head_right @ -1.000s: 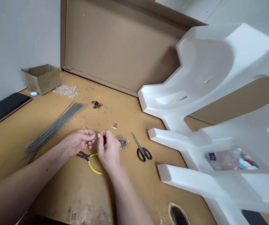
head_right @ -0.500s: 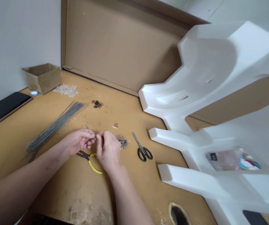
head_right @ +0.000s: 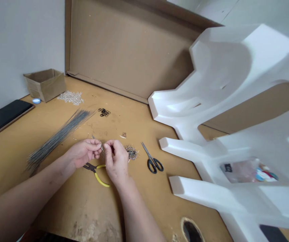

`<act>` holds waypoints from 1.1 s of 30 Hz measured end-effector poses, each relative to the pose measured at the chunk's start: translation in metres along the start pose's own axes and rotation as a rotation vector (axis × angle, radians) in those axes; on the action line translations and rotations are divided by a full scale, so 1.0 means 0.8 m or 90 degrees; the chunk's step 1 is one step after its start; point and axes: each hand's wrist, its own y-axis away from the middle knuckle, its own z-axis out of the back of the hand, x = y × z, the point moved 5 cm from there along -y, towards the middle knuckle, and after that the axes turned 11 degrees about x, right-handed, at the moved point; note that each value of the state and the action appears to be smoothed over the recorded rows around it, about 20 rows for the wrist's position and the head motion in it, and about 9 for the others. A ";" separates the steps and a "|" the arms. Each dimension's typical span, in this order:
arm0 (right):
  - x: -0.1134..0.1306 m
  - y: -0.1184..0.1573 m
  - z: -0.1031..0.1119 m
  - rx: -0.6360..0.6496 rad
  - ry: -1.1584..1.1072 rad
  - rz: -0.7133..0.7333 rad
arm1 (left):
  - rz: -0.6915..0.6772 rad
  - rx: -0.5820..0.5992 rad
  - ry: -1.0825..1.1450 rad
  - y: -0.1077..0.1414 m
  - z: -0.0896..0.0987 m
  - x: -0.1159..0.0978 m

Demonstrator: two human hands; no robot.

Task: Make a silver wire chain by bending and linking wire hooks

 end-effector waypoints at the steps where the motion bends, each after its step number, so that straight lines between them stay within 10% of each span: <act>1: 0.000 0.000 0.000 0.001 -0.029 -0.005 | -0.004 -0.004 0.003 0.000 0.000 0.000; 18: -0.019 -0.007 0.009 0.014 -0.212 -0.093 | -0.041 -0.042 0.001 0.002 0.003 -0.012; 33: -0.009 0.053 -0.006 0.396 0.142 -0.027 | -0.085 -0.069 0.022 0.004 0.016 -0.034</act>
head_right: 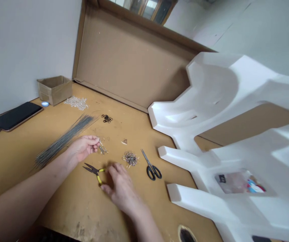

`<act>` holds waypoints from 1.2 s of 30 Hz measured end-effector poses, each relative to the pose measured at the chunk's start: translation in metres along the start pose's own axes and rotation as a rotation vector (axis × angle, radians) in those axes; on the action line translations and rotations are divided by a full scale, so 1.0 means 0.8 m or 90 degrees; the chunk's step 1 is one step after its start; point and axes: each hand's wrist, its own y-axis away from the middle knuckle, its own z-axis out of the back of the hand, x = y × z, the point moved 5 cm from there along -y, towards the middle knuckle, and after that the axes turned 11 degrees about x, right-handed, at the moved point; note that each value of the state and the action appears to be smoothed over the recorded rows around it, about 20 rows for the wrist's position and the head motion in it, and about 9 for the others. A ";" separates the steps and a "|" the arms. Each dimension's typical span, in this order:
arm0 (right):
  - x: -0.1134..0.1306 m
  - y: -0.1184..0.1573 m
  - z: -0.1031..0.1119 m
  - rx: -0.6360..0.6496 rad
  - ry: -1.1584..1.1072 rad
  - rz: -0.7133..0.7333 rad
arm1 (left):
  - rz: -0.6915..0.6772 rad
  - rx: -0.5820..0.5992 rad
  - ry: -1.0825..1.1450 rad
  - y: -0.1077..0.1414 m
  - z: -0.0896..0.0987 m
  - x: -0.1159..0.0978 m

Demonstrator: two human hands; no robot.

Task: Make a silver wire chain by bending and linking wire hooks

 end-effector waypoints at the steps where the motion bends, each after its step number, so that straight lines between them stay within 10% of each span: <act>1: 0.002 0.001 -0.006 0.013 0.024 -0.008 | -0.001 0.000 -0.002 0.000 0.000 0.000; 18: 0.011 -0.016 -0.026 0.045 0.134 -0.016 | -0.017 -0.046 -0.077 0.001 0.004 -0.011; 28: -0.020 0.002 -0.017 0.049 -0.849 0.066 | -0.033 -0.077 -0.074 0.003 0.009 -0.023; 36: 0.003 -0.012 0.021 0.035 -1.106 0.137 | -0.032 -0.062 -0.080 0.003 0.008 -0.023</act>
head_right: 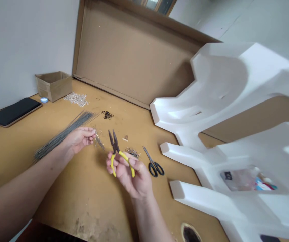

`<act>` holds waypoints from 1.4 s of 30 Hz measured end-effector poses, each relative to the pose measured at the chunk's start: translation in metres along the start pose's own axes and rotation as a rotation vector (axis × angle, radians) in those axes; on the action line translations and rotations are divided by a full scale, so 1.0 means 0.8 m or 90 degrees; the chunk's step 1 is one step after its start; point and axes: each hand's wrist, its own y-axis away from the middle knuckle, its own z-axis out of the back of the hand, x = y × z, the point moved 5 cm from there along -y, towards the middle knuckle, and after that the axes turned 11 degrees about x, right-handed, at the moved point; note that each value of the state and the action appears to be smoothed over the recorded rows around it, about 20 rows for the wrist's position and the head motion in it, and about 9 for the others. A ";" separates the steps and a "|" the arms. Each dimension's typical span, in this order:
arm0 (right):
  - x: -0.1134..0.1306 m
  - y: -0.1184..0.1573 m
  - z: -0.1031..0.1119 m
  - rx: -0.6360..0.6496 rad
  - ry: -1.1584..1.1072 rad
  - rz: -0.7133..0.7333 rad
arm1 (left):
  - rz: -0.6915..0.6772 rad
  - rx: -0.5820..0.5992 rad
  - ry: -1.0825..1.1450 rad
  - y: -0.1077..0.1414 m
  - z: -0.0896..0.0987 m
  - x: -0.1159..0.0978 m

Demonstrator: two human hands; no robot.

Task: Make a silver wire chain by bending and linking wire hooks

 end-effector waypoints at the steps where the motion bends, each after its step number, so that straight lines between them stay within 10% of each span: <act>1: 0.005 -0.004 0.000 -0.001 -0.015 0.011 | 0.000 0.000 -0.002 0.000 0.000 0.000; 17: -0.006 -0.013 0.055 -0.184 0.262 0.011 | 0.027 0.049 -0.085 0.003 -0.008 0.003; 31: 0.007 -0.010 0.047 -0.188 1.252 0.015 | 0.078 0.087 -0.163 0.003 -0.012 0.007; 42: 0.007 -0.008 0.030 -0.158 1.332 0.053 | 0.083 0.070 -0.212 0.003 -0.013 0.011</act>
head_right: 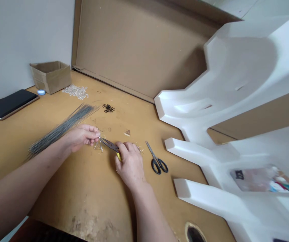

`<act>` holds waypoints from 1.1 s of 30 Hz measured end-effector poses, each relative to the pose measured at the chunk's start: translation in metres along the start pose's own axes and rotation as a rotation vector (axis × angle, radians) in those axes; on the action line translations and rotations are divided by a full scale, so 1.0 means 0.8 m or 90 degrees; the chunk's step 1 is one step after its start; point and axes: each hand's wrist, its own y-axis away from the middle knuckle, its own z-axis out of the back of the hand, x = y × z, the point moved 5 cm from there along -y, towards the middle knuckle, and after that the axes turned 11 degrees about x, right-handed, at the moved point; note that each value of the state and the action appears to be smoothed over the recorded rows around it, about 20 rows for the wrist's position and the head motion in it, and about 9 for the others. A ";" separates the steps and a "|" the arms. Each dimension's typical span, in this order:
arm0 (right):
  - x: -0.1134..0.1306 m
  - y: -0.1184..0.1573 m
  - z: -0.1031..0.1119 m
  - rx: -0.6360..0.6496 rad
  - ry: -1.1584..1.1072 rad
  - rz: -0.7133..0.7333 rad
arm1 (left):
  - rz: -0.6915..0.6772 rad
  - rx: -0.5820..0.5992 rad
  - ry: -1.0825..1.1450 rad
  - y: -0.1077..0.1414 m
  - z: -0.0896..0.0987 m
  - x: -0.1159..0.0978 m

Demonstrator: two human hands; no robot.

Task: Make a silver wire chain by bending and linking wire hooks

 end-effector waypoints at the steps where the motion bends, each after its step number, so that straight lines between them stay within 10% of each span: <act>1: 0.001 0.000 0.000 0.002 0.001 0.002 | 0.000 0.000 -0.006 0.000 0.000 0.000; 33: 0.000 0.000 -0.003 0.054 -0.038 -0.027 | -0.047 0.049 0.027 -0.006 -0.003 0.007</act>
